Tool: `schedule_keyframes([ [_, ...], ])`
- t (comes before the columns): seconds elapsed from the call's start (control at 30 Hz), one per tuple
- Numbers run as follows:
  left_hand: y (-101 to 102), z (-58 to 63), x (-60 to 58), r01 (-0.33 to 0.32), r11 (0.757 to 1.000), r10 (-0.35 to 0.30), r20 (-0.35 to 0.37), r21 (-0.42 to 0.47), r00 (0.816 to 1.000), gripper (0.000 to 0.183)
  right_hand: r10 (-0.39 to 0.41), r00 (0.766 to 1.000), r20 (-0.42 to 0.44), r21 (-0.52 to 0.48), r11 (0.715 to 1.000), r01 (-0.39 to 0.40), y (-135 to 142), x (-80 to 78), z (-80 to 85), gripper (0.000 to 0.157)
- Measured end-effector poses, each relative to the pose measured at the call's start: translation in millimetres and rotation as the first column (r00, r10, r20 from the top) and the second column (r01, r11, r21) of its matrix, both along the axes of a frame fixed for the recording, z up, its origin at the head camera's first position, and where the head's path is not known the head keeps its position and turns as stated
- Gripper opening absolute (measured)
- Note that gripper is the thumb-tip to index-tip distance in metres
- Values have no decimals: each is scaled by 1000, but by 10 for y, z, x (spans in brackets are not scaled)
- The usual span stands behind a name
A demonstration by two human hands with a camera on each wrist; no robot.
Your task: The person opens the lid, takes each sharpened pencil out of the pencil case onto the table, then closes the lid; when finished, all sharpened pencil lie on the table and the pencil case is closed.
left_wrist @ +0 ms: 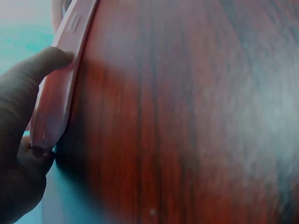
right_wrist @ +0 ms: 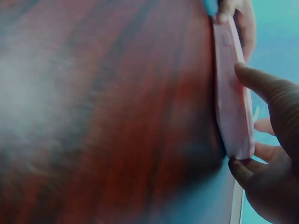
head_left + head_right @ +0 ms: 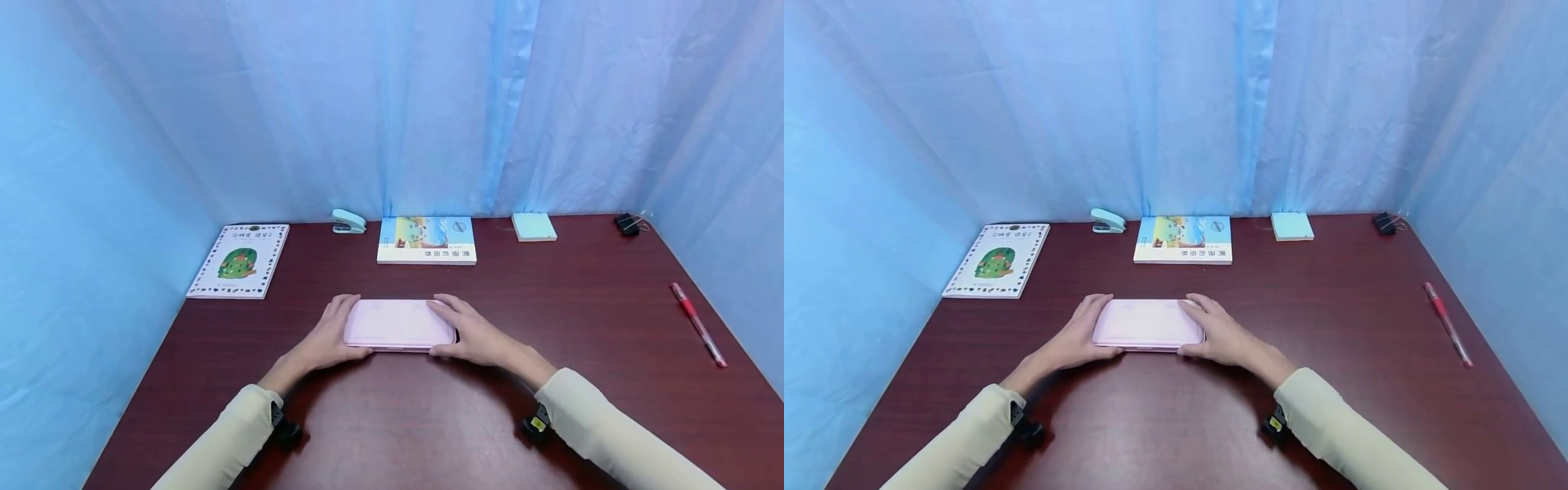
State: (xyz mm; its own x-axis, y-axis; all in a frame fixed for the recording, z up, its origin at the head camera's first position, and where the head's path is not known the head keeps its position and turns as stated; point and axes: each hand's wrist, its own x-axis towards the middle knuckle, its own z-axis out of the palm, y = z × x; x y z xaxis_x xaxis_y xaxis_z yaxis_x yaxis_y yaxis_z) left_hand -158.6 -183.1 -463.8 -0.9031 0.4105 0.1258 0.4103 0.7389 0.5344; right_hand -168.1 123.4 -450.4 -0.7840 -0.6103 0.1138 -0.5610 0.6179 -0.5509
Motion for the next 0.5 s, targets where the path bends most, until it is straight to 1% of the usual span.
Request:
schedule_keyframes([
  [0.07, 37, -20, -7, -20, 1000, 20, -28, -16, 999, 100, 13, 999, -35, 15, 1000, -13, -4, 24, -10, 85],
  [0.17, 80, -45, -16, -45, 998, 42, -75, -43, 996, 101, 14, 997, -70, 8, 1000, -13, -8, 47, -25, 86],
  [0.3, 132, -58, -15, -78, 993, 67, -132, -84, 989, 102, -13, 996, -86, 4, 1000, 13, -11, 53, -39, 82],
  [0.4, 158, -45, -6, -101, 989, 83, -151, -111, 985, 103, -31, 994, -103, -2, 1000, 30, -11, 51, -60, 78],
  [0.5, 172, -26, 13, -121, 983, 100, -147, -140, 984, 104, -35, 991, -128, -13, 999, 34, -9, 52, -83, 75],
])
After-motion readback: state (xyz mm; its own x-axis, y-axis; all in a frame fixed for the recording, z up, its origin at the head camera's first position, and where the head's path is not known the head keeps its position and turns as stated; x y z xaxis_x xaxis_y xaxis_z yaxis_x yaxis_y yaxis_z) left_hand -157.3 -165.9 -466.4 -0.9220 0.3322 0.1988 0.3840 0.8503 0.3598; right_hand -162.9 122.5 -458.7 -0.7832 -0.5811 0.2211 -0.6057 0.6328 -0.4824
